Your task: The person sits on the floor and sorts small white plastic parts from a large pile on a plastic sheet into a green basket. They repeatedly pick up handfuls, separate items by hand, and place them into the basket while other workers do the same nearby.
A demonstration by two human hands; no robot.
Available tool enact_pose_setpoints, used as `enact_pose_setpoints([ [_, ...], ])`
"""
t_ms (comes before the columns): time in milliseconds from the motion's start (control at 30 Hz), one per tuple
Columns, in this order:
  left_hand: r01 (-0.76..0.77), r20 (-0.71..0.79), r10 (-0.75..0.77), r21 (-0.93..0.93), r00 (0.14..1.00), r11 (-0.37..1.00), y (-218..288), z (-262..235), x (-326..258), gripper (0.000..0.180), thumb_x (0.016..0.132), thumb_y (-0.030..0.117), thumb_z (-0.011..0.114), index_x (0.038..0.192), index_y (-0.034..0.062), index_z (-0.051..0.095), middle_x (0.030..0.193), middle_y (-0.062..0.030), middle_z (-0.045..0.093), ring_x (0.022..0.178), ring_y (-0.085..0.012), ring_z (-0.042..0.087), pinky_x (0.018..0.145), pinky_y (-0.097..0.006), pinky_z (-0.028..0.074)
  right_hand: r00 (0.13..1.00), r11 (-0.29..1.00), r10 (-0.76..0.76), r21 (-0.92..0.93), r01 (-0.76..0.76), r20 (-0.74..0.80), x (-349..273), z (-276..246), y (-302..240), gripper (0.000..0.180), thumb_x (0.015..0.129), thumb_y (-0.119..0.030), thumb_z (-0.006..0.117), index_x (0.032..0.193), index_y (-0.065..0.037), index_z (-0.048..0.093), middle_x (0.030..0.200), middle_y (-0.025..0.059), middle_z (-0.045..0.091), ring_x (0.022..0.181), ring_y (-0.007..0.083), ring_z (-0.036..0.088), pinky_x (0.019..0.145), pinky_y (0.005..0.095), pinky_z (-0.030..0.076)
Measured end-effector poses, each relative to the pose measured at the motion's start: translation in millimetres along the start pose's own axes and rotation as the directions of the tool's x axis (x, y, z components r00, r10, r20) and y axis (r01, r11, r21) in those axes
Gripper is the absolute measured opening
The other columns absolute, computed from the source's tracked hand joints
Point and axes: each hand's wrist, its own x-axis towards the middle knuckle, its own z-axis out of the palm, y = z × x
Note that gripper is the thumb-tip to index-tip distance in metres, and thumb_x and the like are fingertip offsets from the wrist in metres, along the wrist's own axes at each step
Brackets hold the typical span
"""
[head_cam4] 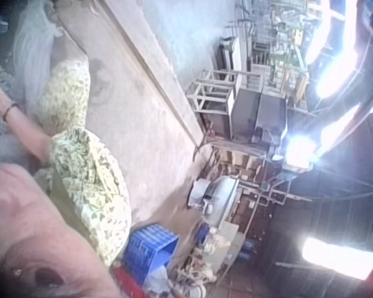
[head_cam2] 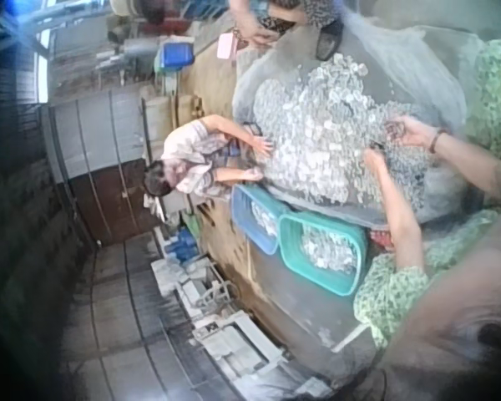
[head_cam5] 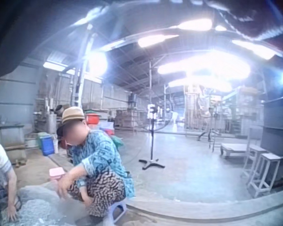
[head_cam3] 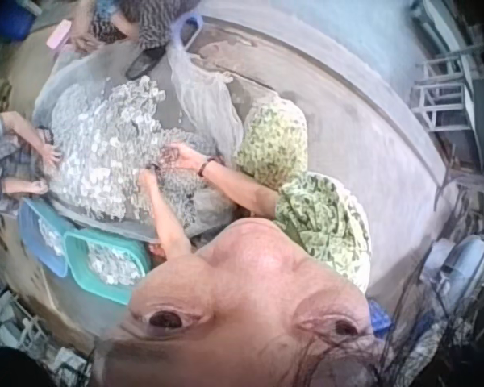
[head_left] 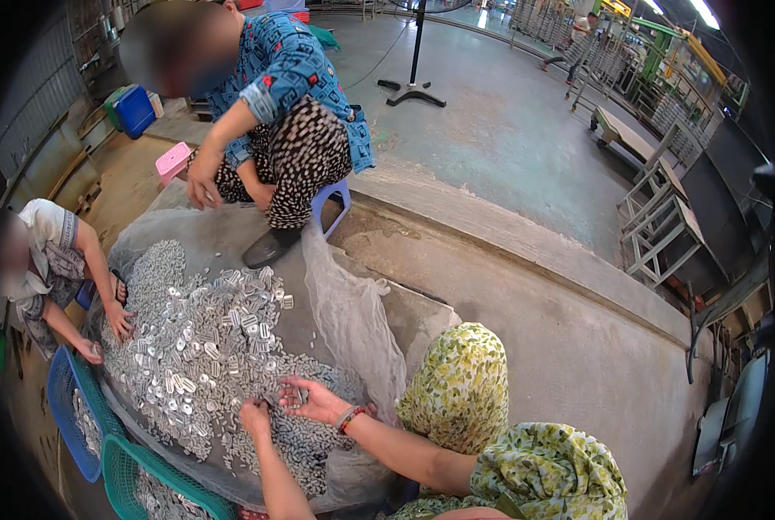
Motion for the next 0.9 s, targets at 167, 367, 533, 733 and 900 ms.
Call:
enact_pose_setpoints([
  [167,0.118,0.028,-0.116,-0.353,0.993,0.928,-93,18,-1,0.044,0.082,0.035,0.055,0.108,-0.0007,0.056,0.103,-0.0178,0.059,0.096,-0.0303,0.055,0.083,-0.04,0.042,0.998,0.994,0.016,0.105,-0.009,-0.067,-11,15,4,0.022,0.081,-0.01,0.051,0.102,-0.004,0.053,0.09,0.0094,0.058,0.084,0.0263,0.056,0.079,0.0438,0.047],
  [367,0.103,0.036,-0.103,-0.616,0.994,0.781,-19,-4,10,0.03,0.079,0.027,0.061,0.094,0.0009,0.063,0.062,-0.0066,0.059,0.056,-0.014,0.057,0.051,-0.028,0.045,0.989,0.923,-0.096,0.363,0.131,-0.112,7,-20,-48,0.048,0.077,0.003,0.05,0.123,-0.001,0.04,0.105,0.0181,0.046,0.089,0.0239,0.047,0.079,0.0365,0.046],
  [533,-0.1,0.034,0.104,-0.102,0.994,0.99,-7,17,11,0.027,0.069,0.026,0.066,0.079,0.0022,0.065,0.078,-0.0188,0.061,0.075,-0.0346,0.059,0.068,-0.042,0.047,0.936,0.961,-0.273,-0.029,0.274,-0.222,0,-5,-24,0.035,0.077,-0.005,0.056,0.11,0.005,0.05,0.094,0.0121,0.053,0.077,0.0181,0.046,0.069,0.0283,0.041],
  [733,0.098,-0.171,-0.113,-0.091,0.979,0.991,-9,60,-3,0.014,0.071,0.01,0.052,0.074,0.0012,0.063,0.078,-0.02,0.06,0.08,-0.0349,0.059,0.07,-0.043,0.046,0.945,0.308,-0.137,-0.919,-0.245,-0.298,30,-2,-19,0.037,0.081,-0.022,0.056,0.113,-0.005,0.055,0.089,0.0026,0.053,0.066,0.0061,0.039,0.063,0.0166,0.037],
  [900,-0.218,-0.387,-0.225,-0.816,0.894,0.535,24,-1,-87,0.034,0.075,0.027,0.058,0.098,0.0024,0.052,0.082,-0.0162,0.058,0.068,-0.0285,0.057,0.059,-0.041,0.046,0.995,-0.614,-0.082,-0.784,-0.088,-0.048,111,-28,-38,0.063,0.071,-0.031,0.066,0.119,0.004,0.047,0.121,0.023,0.048,0.108,0.0327,0.049,0.091,0.0377,0.038],
])
